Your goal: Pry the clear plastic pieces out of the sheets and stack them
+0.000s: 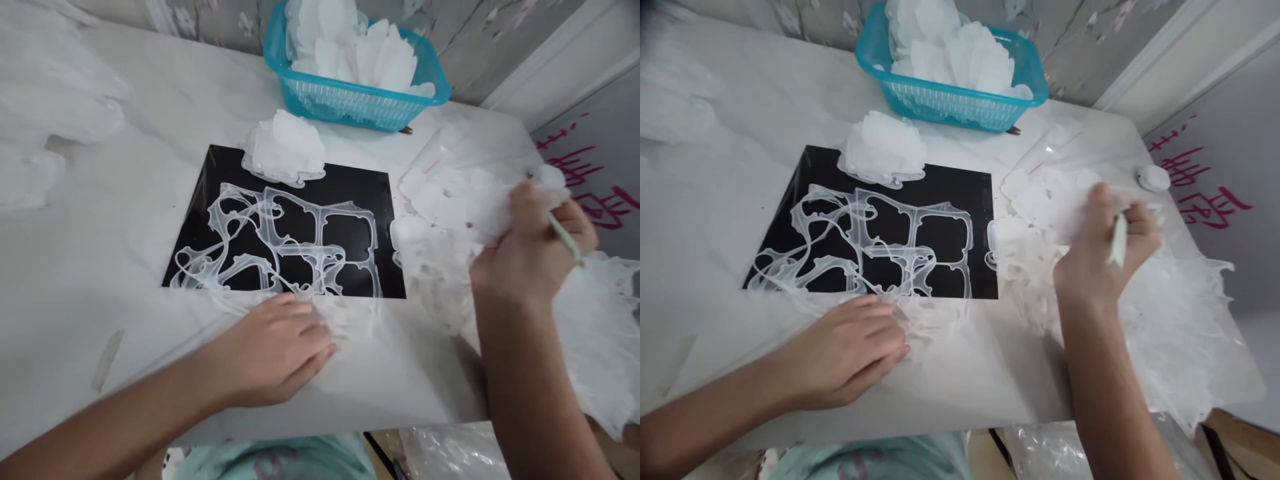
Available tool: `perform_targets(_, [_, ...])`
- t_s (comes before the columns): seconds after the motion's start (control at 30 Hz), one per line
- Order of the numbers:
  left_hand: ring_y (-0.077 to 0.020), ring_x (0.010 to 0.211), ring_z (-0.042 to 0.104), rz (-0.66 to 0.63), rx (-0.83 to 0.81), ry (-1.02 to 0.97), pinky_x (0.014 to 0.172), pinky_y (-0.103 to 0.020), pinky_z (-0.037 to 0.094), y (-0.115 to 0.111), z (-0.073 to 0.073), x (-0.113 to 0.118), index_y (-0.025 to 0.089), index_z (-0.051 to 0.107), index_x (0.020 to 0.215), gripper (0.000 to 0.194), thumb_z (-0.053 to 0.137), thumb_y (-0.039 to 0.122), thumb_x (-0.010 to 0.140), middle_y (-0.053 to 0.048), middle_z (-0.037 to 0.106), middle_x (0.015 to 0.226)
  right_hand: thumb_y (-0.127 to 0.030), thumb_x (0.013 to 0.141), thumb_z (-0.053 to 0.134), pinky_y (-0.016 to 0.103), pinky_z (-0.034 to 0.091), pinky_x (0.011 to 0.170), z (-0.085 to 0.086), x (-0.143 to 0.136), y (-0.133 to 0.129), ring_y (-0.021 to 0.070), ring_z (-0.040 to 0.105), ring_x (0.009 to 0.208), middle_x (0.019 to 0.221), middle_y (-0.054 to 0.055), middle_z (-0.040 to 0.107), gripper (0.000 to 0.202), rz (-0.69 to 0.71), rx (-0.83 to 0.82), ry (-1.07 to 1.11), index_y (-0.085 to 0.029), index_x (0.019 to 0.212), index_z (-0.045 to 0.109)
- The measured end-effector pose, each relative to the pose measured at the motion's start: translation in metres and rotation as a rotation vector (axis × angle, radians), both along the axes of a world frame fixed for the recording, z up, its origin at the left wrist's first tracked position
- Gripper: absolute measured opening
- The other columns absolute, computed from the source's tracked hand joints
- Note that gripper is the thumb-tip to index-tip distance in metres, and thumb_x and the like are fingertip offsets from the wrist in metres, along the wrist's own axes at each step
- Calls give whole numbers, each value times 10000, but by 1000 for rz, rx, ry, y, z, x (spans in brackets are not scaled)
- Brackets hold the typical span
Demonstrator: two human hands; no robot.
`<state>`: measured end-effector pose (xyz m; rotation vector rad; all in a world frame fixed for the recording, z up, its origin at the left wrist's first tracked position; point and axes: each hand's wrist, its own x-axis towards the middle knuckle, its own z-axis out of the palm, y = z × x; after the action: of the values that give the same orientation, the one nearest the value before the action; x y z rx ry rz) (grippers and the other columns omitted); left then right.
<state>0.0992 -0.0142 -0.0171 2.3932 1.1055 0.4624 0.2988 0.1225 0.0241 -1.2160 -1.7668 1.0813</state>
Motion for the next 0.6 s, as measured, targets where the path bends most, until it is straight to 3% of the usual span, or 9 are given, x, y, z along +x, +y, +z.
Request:
perform_targets(0.1, [-111, 617, 472, 276, -214, -200, 600, -248, 367, 4, 7, -3, 197, 489, 898, 114, 483, 303, 856, 20, 533, 745, -496, 784, 579, 240, 422, 484, -6, -8, -22, 132, 529, 569, 579, -5, 536, 296, 5, -118, 58, -202, 759, 599])
perform_targets(0.2, [-99, 641, 502, 471, -441, -408, 591, -218, 409, 9, 13, -5, 223, 446, 1101, 361, 568, 383, 802, 21, 554, 829, -453, 792, 587, 225, 425, 495, -14, -16, -49, 120, 522, 581, 615, -6, 542, 257, 28, -262, 135, -197, 779, 609])
perform_targets(0.37, [-81, 601, 476, 425, -557, -456, 530, -185, 360, 14, 12, -6, 189, 572, 784, 208, 536, 386, 839, 40, 551, 683, -352, 812, 608, 197, 421, 547, -21, -17, -69, 90, 498, 617, 679, -23, 526, 139, 68, -516, 298, -217, 840, 622])
perform_targets(0.6, [-83, 609, 467, 494, -621, -545, 510, -188, 337, 14, 9, -10, 181, 570, 746, 253, 483, 382, 872, 37, 537, 673, -290, 821, 608, 195, 433, 573, -25, -13, -71, 79, 464, 589, 653, -38, 485, 87, 78, -582, 356, -249, 895, 629])
